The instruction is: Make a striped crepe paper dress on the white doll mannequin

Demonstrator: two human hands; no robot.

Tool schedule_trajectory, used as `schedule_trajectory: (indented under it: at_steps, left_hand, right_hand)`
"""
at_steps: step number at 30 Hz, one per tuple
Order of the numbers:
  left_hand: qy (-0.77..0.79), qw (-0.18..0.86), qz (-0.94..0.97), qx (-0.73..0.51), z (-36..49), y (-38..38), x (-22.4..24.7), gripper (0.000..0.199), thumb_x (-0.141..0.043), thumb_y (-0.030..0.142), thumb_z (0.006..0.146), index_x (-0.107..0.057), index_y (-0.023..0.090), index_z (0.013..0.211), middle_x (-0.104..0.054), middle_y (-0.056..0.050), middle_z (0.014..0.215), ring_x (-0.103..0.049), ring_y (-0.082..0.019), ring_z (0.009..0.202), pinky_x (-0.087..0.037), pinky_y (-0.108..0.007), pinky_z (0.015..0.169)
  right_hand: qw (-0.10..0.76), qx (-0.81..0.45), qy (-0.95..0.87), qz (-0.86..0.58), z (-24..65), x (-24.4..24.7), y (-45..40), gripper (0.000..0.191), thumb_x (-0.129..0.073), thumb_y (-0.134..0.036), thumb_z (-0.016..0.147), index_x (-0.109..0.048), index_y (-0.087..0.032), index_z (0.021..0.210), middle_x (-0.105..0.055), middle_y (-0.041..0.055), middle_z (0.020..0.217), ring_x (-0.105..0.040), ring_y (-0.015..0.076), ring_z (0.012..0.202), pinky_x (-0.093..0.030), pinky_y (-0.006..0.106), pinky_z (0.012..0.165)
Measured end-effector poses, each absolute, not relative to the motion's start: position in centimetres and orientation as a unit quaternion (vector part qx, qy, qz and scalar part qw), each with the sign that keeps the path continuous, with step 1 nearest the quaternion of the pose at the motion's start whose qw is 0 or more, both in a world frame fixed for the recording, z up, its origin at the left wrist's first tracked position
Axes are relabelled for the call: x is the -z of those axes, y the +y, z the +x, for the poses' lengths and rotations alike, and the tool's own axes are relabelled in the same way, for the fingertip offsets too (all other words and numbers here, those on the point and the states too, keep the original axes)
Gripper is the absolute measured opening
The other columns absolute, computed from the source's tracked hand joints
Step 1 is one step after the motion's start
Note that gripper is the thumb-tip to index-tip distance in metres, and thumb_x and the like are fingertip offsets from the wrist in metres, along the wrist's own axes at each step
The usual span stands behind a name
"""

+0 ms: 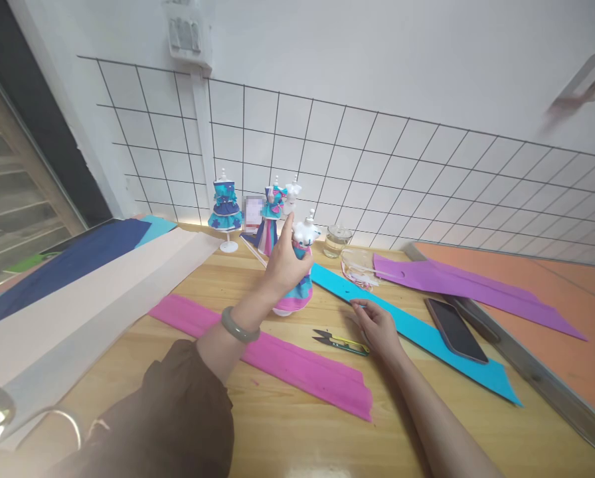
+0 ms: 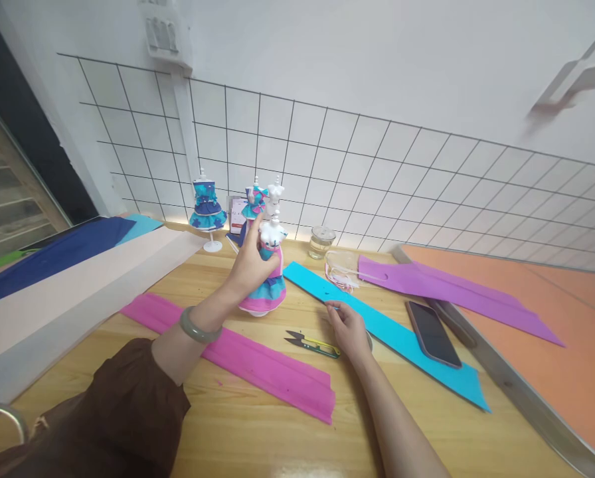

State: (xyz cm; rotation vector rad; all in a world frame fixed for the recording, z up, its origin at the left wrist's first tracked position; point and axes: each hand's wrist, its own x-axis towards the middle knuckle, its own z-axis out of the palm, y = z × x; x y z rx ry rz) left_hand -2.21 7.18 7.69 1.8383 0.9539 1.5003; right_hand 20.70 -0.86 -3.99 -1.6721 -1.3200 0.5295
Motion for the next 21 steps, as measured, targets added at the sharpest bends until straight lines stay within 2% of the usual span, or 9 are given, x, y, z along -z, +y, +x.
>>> schedule_trajectory:
  at_steps: [4,8,12,15,21]
  left_hand:
    - [0.358,0.267,0.686,-0.575,-1.96,7.13,-7.42,0.081,-0.059,0.011,0.071,-0.022,0.021,0.143,-0.052,-0.011,0.121,-0.052,-0.022,0.103,-0.039,-0.037,0.094]
    - [0.336,0.259,0.688,-0.589,-1.77,7.2,-7.07,0.08,-0.059,0.013,0.073,-0.021,0.024,0.143,-0.05,-0.01,0.126,-0.051,-0.022,0.106,-0.039,-0.036,0.094]
    - [0.337,0.24,0.68,-0.605,-1.54,6.92,-6.98,0.079,-0.056,0.007,0.07,-0.024,0.026,0.141,-0.037,-0.008,0.142,-0.044,-0.024,0.119,-0.038,-0.037,0.098]
    - [0.346,0.237,0.67,-0.612,-1.38,6.64,-6.9,0.082,-0.054,0.002,0.067,-0.026,0.027,0.14,-0.031,-0.007,0.147,-0.04,-0.026,0.124,-0.037,-0.039,0.101]
    - [0.365,0.254,0.655,-0.61,-1.26,6.3,-6.83,0.08,-0.051,0.0,0.068,-0.026,0.028,0.138,-0.039,-0.007,0.141,-0.052,-0.024,0.109,-0.042,-0.039,0.093]
  right_hand:
    - [0.459,-0.217,-0.535,-0.676,20.69,4.02,-0.86,0.05,-0.052,-0.059,0.076,-0.065,-0.016,0.095,-0.043,-0.0053,0.046,-0.036,0.0111,0.04,-0.025,0.023,0.039]
    - [0.463,-0.216,-0.534,-0.674,20.73,4.18,-0.8,0.05,-0.052,-0.059,0.076,-0.065,-0.015,0.095,-0.044,-0.0049,0.046,-0.035,0.0105,0.039,-0.025,0.023,0.038]
    - [0.463,-0.214,-0.535,-0.674,20.81,4.29,-0.75,0.049,-0.052,-0.058,0.076,-0.066,-0.015,0.095,-0.044,-0.0047,0.047,-0.035,0.0104,0.04,-0.026,0.022,0.039]
    - [0.463,-0.209,-0.536,-0.674,20.83,4.26,-0.75,0.049,-0.052,-0.058,0.076,-0.066,-0.016,0.095,-0.046,-0.0039,0.047,-0.036,0.0106,0.04,-0.026,0.023,0.039]
    - [0.457,-0.206,-0.536,-0.68,20.73,4.1,-0.85,0.049,-0.051,-0.059,0.076,-0.066,-0.016,0.095,-0.045,-0.0047,0.046,-0.035,0.0106,0.039,-0.026,0.023,0.039]
